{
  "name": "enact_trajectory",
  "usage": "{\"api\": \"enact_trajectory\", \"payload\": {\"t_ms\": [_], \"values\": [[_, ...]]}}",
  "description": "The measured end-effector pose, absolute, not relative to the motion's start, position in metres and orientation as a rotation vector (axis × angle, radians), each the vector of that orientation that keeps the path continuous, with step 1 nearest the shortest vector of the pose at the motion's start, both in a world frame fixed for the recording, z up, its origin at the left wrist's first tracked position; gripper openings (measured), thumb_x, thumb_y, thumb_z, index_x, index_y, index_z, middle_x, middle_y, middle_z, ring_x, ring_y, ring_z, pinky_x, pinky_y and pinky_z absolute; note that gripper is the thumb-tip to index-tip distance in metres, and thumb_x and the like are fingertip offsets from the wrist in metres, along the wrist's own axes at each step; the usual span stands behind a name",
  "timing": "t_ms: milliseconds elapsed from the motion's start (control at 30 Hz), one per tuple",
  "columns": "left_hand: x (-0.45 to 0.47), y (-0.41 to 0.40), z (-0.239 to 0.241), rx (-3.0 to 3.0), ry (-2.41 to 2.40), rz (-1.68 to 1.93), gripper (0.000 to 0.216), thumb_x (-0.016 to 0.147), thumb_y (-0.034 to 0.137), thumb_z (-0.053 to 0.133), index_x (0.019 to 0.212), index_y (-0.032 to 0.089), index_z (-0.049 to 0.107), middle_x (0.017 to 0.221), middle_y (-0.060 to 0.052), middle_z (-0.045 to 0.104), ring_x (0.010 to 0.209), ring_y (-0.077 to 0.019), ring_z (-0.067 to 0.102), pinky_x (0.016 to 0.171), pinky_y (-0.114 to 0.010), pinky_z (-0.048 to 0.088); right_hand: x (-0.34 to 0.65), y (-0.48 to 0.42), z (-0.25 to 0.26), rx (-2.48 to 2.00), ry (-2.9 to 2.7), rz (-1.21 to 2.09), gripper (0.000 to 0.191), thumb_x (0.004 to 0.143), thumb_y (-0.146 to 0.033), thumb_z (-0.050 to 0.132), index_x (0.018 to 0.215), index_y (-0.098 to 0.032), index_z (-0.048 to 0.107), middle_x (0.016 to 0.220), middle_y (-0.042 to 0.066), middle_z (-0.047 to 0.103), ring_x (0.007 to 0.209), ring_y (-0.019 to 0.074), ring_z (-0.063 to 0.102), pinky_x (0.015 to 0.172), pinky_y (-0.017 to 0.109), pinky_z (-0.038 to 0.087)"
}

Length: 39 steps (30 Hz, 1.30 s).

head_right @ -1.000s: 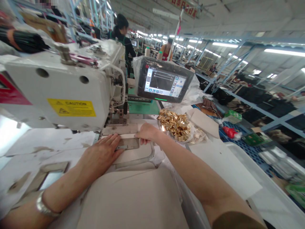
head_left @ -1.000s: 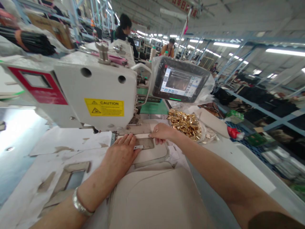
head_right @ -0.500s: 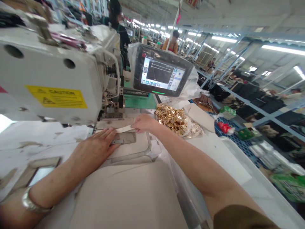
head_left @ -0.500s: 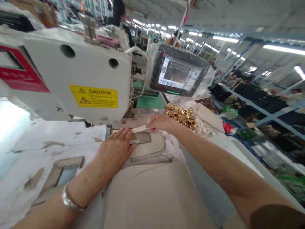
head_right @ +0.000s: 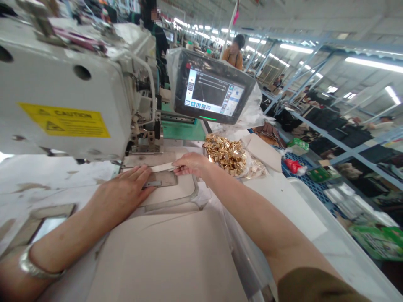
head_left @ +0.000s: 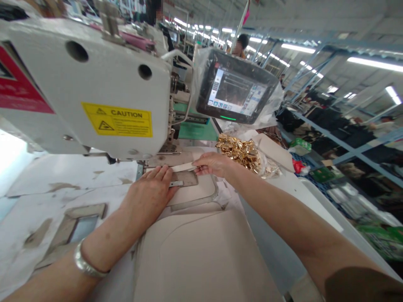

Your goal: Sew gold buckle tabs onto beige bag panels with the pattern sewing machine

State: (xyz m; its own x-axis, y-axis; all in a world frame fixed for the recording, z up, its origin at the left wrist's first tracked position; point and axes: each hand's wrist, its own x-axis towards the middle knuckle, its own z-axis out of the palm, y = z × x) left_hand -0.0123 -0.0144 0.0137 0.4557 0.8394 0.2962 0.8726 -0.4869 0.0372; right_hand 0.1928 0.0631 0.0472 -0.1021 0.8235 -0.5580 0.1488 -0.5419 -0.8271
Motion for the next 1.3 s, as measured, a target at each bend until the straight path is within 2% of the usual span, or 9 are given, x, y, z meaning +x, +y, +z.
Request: {"api": "enact_trajectory", "payload": {"t_ms": [267,633,933,1067,1167,1300], "values": [[-0.011,-0.015,0.016,-2.56,-1.529,-0.35,0.043,0.089,0.032,0.056,0.123,0.006,0.058,0.128,-0.02,0.063,0.118,-0.0318,0.06,0.096,-0.042,0.051,0.189,0.058,0.045,-1.693,-1.035,1.596,0.028,0.081,0.004,0.062,0.066,-0.014,0.047,0.052,-0.001,0.058,0.048,0.0096,0.058,0.055,0.024,0.058],[-0.012,-0.012,0.014,-2.537,-1.514,-0.392,0.042,0.086,0.03,0.058,0.12,0.006,0.06,0.124,-0.021,0.064,0.113,-0.0321,0.063,0.093,-0.042,0.053,0.185,0.058,0.044,-1.777,-1.079,1.523,0.029,0.076,0.0,0.071,0.063,-0.014,0.048,0.047,-0.002,0.057,0.045,0.0093,0.058,0.054,0.022,0.058],[-0.01,-0.014,0.019,-2.529,-1.526,-0.356,0.042,0.086,0.031,0.06,0.12,0.006,0.061,0.124,-0.02,0.065,0.113,-0.0309,0.063,0.094,-0.041,0.054,0.179,0.056,0.041,-1.893,-1.225,1.364,0.035,0.073,-0.005,0.075,0.058,-0.016,0.046,0.04,-0.004,0.053,0.038,0.0072,0.051,0.044,0.017,0.051],[-0.011,-0.013,0.014,-2.519,-1.525,-0.356,0.041,0.086,0.027,0.058,0.121,0.006,0.062,0.127,-0.02,0.064,0.115,-0.0305,0.063,0.095,-0.042,0.054,0.175,0.059,0.045,-2.045,-1.394,1.269,0.039,0.07,-0.011,0.078,0.055,-0.018,0.044,0.035,-0.007,0.047,0.034,0.0075,0.047,0.038,0.016,0.047],[-0.008,-0.006,0.003,-2.554,-1.384,-0.411,0.04,0.086,0.019,0.052,0.123,0.008,0.062,0.128,-0.017,0.063,0.115,-0.0285,0.063,0.097,-0.041,0.053,0.175,0.061,0.049,-2.136,-1.523,1.279,0.039,0.071,-0.015,0.077,0.054,-0.019,0.043,0.033,-0.008,0.044,0.031,0.0092,0.046,0.034,0.018,0.044],[0.007,0.016,-0.018,-2.73,-1.102,-0.46,0.046,0.087,0.012,0.04,0.128,0.017,0.061,0.132,-0.009,0.062,0.119,-0.0199,0.061,0.101,-0.03,0.05,0.178,0.065,0.046,-2.176,-1.553,1.455,0.035,0.082,-0.014,0.065,0.052,-0.017,0.046,0.034,-0.005,0.047,0.029,0.0095,0.046,0.035,0.018,0.044]]}}
